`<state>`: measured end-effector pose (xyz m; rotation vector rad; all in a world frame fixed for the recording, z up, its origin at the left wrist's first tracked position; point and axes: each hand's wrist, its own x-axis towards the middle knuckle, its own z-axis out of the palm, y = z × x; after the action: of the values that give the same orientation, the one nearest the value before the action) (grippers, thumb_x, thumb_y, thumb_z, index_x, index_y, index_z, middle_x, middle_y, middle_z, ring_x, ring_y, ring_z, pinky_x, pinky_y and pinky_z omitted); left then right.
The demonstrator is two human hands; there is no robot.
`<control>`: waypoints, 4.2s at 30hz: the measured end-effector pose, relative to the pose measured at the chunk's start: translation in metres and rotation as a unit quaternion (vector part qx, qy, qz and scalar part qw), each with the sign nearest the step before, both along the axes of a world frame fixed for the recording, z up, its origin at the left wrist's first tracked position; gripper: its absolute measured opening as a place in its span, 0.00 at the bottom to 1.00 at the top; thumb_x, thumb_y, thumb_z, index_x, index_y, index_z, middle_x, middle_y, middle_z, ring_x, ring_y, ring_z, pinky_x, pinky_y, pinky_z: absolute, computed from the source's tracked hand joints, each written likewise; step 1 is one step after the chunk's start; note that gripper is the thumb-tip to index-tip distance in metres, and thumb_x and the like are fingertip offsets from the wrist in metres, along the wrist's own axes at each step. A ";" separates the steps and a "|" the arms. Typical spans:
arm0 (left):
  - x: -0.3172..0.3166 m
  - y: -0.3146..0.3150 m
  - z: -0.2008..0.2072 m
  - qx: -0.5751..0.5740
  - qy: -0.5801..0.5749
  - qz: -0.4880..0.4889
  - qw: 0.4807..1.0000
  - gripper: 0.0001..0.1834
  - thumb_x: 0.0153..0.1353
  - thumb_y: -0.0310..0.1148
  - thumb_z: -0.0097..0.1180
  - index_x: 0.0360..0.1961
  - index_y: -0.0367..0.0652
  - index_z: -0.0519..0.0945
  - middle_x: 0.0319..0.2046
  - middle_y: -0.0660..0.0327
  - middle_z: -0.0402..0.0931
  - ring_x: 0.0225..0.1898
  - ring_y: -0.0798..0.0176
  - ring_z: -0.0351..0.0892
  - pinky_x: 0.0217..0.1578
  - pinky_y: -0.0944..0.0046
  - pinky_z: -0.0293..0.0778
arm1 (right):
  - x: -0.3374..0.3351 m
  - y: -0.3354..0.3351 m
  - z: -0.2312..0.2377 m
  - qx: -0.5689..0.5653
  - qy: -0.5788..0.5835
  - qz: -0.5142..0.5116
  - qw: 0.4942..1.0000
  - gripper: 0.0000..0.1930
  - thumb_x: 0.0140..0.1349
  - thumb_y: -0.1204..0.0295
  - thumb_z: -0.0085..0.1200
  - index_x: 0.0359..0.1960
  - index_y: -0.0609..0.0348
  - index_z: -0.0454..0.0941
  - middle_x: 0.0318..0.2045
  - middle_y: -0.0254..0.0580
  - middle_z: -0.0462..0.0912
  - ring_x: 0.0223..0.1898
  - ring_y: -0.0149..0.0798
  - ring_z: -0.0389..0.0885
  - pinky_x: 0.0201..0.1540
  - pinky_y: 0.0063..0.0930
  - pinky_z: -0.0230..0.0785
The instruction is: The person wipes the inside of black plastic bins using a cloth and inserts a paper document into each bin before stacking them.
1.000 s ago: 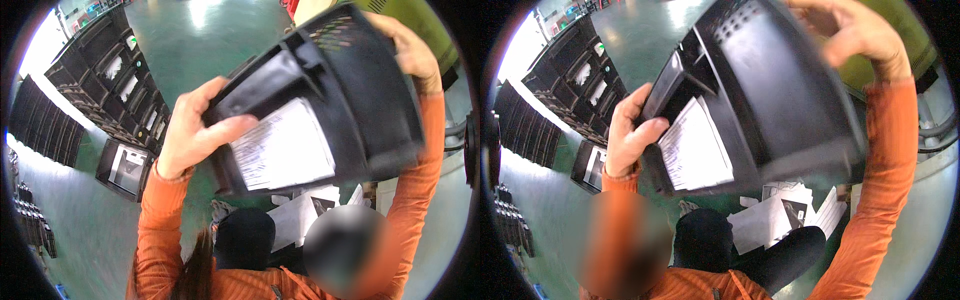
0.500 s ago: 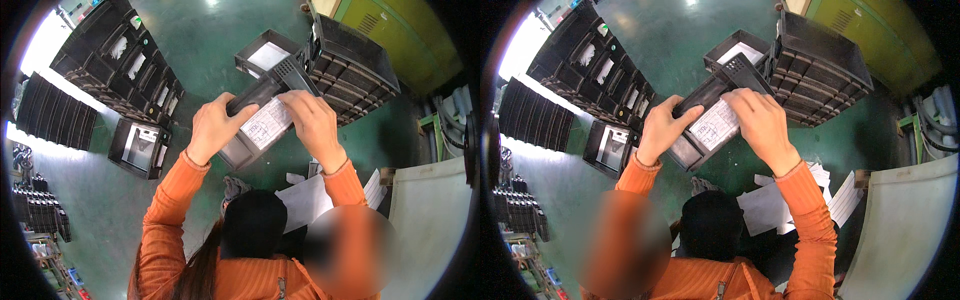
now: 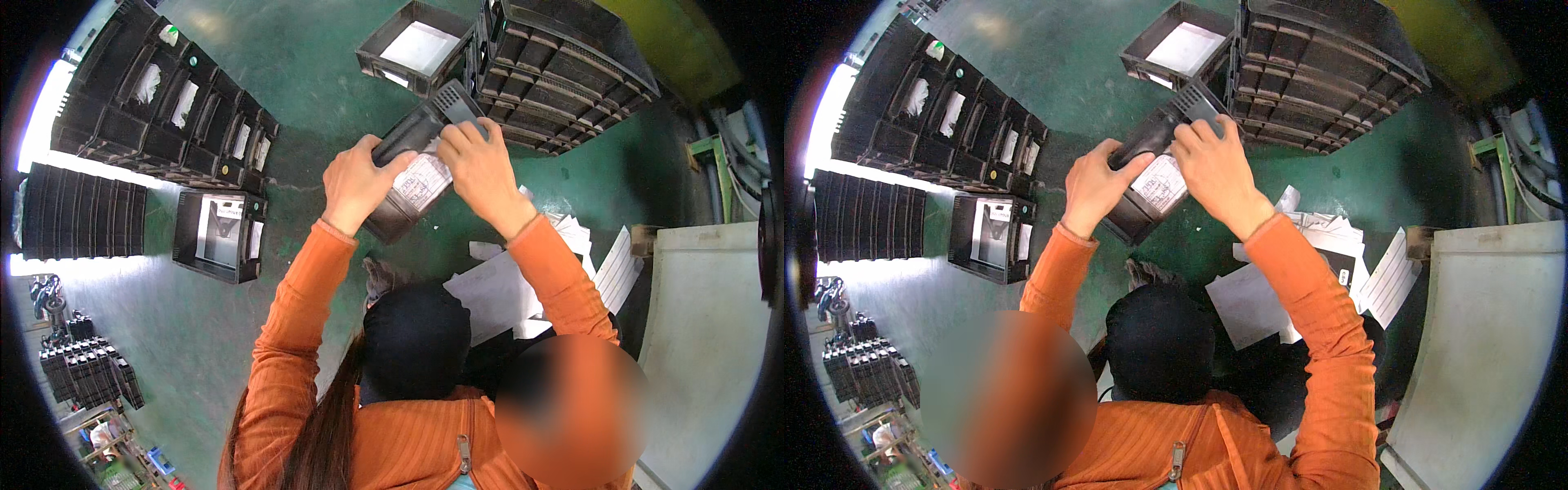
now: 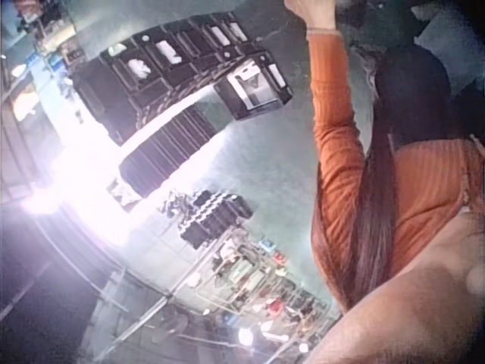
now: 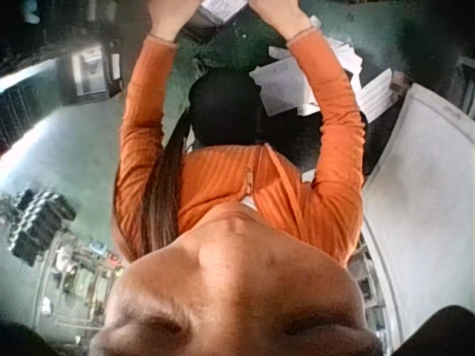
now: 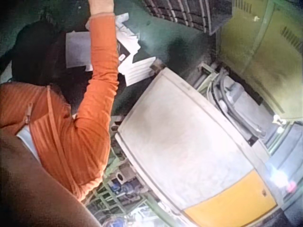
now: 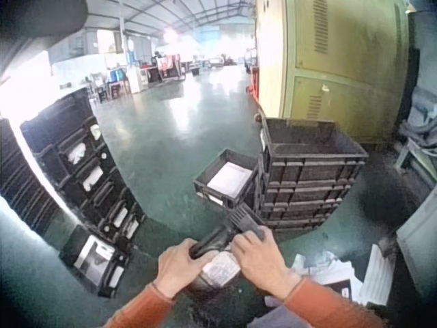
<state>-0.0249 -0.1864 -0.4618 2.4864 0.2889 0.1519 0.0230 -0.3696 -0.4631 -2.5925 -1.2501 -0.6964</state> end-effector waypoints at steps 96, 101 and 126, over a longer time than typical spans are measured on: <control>-0.136 0.070 -0.223 -0.227 0.025 0.177 0.957 0.43 0.55 0.32 0.55 0.64 0.32 0.42 0.61 0.41 0.44 0.62 0.45 0.51 0.61 0.56 0.50 | 0.083 0.120 -0.318 -0.152 0.323 -0.351 0.866 0.17 0.58 0.65 0.42 0.45 0.62 0.74 0.49 0.46 0.67 0.50 0.48 0.67 0.48 0.46 0.64; -0.133 0.066 -0.233 -0.204 0.030 0.178 0.962 0.44 0.54 0.30 0.54 0.64 0.32 0.40 0.62 0.40 0.41 0.63 0.43 0.48 0.61 0.55 0.49 | 0.088 0.117 -0.326 -0.130 0.298 -0.371 0.870 0.17 0.57 0.66 0.43 0.44 0.61 0.76 0.48 0.47 0.68 0.51 0.49 0.66 0.51 0.49 0.60; -0.169 0.025 -0.269 -0.068 0.131 -0.206 0.967 0.17 0.50 0.31 0.56 0.43 0.40 0.75 0.41 0.56 0.75 0.45 0.50 0.73 0.45 0.55 0.69 | -0.086 -0.363 -0.216 -0.092 0.419 -0.589 0.685 0.35 0.47 0.68 0.63 0.57 0.65 0.63 0.45 0.53 0.76 0.49 0.46 0.73 0.53 0.32 0.62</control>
<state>-0.1941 -0.1609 -0.7309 2.3679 -0.1118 -0.3599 -0.0630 -0.7322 -0.6790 -2.9527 0.7484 0.5912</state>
